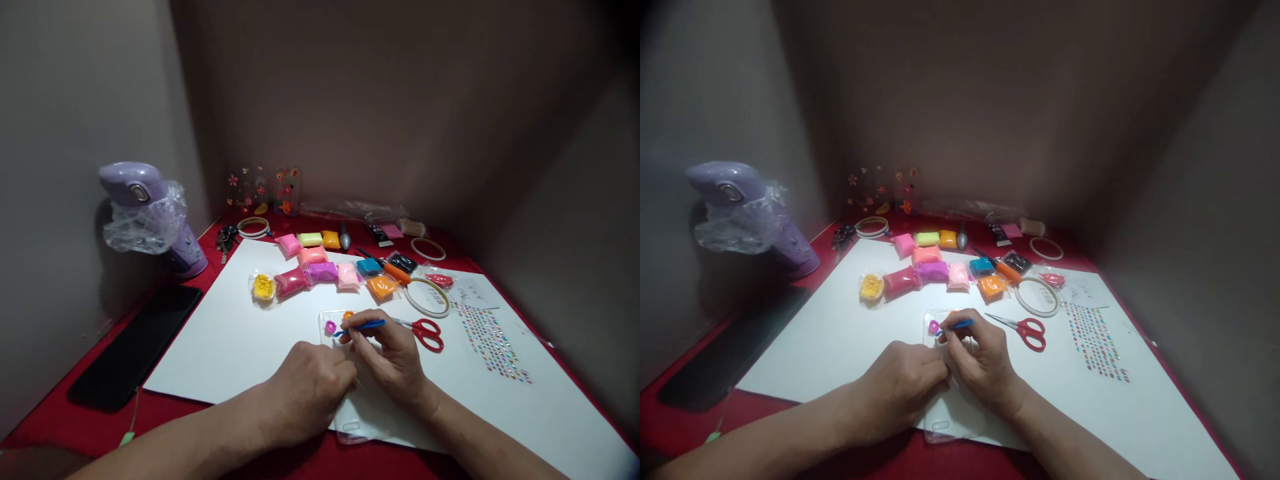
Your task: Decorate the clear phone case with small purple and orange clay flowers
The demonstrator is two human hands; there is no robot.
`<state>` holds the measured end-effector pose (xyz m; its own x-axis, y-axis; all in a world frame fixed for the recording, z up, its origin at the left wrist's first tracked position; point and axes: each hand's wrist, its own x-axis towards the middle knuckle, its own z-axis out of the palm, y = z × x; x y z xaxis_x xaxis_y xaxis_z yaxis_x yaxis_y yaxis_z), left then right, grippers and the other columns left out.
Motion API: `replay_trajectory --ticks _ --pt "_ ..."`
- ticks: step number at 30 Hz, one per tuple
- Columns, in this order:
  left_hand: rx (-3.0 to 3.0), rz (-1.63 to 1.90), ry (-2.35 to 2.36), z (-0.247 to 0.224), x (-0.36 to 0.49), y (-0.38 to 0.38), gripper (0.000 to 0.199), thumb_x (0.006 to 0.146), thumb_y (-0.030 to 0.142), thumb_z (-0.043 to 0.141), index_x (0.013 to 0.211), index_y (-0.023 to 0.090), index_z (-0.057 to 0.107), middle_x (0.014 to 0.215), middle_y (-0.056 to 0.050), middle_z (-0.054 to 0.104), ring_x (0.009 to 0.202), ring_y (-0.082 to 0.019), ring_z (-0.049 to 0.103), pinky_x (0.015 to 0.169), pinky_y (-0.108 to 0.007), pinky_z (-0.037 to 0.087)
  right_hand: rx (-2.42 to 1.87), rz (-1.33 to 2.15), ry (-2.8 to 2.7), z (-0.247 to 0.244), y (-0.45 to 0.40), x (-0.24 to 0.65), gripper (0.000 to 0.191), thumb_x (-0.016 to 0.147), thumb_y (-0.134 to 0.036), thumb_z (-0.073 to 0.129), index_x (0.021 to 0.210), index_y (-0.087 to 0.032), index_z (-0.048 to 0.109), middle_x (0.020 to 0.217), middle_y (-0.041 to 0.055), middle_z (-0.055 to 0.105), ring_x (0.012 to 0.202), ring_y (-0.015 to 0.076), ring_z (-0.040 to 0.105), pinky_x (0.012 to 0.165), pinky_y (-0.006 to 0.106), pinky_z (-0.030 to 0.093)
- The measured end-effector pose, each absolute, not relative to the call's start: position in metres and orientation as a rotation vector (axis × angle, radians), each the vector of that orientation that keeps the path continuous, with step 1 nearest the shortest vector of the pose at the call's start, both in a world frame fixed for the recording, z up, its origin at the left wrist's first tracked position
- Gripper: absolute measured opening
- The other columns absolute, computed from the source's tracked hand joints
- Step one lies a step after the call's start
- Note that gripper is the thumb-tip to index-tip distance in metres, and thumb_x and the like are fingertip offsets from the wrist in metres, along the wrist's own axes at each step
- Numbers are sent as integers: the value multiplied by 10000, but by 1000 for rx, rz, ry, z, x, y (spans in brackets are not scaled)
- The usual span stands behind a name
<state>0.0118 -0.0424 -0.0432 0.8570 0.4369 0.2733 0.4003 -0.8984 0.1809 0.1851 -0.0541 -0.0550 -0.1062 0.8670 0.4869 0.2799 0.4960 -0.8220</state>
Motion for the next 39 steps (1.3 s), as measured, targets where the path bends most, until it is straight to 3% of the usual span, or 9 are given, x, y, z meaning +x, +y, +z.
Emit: replay_trajectory --ticks 14,21,39 --pt "2938 492 657 -44 11 -43 86 759 105 498 729 186 497 686 18 599 564 -145 537 451 -285 284 -981 604 -1667 -55 -53 186 204 847 -64 551 995 -197 590 906 34 615 746 148 653 644 280 547" --pt "2939 517 658 -46 11 -42 87 764 118 501 721 192 484 679 20 586 558 -141 521 449 -296 257 -955 439 -1744 -45 -54 187 199 806 -47 589 944 -187 624 819 25 645 693 136 609 586 263 498" --pt "2955 500 661 -45 11 -43 91 767 115 502 716 190 490 680 18 588 555 -146 525 445 -291 260 -937 479 -1756 -47 -52 187 219 832 -60 567 1003 -187 622 862 38 648 742 146 615 631 272 511"
